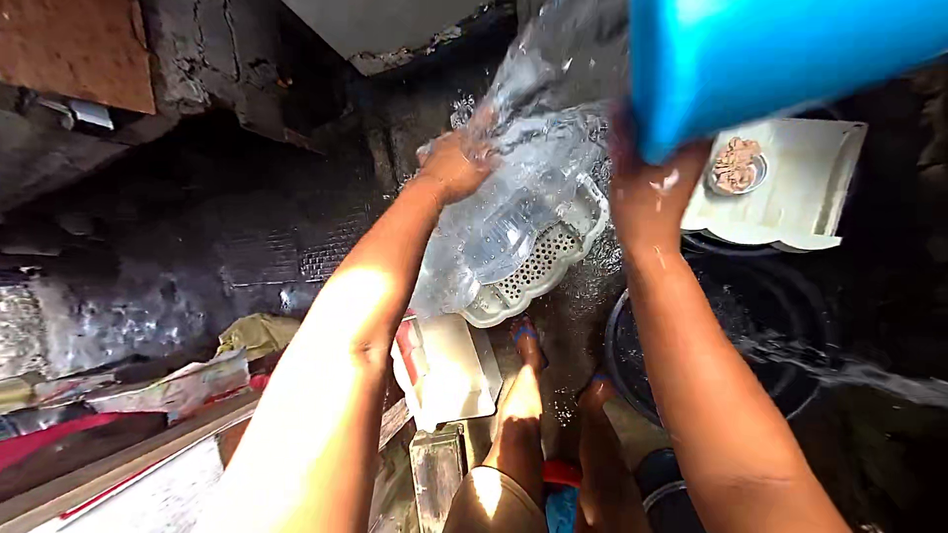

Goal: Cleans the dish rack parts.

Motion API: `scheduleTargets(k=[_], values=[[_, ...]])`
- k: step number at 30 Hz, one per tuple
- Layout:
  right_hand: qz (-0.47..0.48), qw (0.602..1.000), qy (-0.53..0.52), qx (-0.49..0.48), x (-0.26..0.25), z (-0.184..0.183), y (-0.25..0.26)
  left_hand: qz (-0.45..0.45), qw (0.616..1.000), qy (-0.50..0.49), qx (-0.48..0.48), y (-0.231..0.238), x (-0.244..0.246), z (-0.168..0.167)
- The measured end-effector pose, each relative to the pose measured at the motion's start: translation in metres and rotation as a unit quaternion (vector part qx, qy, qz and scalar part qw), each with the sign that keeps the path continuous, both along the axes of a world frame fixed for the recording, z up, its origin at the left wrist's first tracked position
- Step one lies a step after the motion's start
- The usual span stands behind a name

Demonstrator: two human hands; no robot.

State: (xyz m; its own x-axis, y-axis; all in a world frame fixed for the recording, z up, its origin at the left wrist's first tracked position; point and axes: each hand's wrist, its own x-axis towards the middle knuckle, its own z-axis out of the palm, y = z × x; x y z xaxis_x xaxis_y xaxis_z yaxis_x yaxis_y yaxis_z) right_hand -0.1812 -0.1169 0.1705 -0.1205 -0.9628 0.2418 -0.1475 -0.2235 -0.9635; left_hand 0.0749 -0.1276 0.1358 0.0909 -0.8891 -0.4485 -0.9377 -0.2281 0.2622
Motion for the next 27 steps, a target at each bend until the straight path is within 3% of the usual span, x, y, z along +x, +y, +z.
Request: scheduleTargets(k=[1, 3, 6, 10, 13, 15, 18, 20, 23, 27], values=[[-0.02, 0.994, -0.054, 0.091, -0.021, -0.021, 0.012, 0.034, 0.999, 0.02, 0.027, 0.011, 0.026, -0.027], [-0.097, 0.94, -0.127, 0.301, -0.078, -0.072, 0.05, 0.128, 0.989, 0.07, 0.038, 0.041, 0.068, -0.07], [-0.201, 0.826, -0.085, 0.519, -0.171, -0.14, 0.127, 0.238, 0.956, 0.159, 0.057, 0.082, 0.099, -0.1], [-0.253, 0.707, -0.007, 0.66, -0.263, -0.189, 0.208, 0.328, 0.917, 0.219, 0.052, 0.098, 0.113, -0.114], [-0.184, 0.683, 0.211, 0.675, -0.277, -0.2, 0.225, 0.356, 0.904, 0.224, 0.076, 0.094, 0.121, -0.115], [-0.101, 0.731, 0.234, 0.633, -0.231, -0.185, 0.203, 0.372, 0.891, 0.238, 0.103, 0.091, 0.125, -0.114], [0.016, 0.815, -0.032, 0.579, -0.093, -0.131, 0.14, 0.391, 0.87, 0.271, 0.126, 0.087, 0.131, -0.116], [0.075, 0.811, -0.221, 0.537, -0.006, -0.113, 0.112, 0.381, 0.865, 0.298, 0.133, 0.087, 0.134, -0.118], [0.034, 0.775, -0.368, 0.514, 0.088, -0.11, 0.09, 0.364, 0.863, 0.321, 0.14, 0.089, 0.149, -0.133], [0.058, 0.748, -0.467, 0.468, 0.101, -0.119, 0.086, 0.333, 0.881, 0.308, 0.135, 0.087, 0.151, -0.129]])
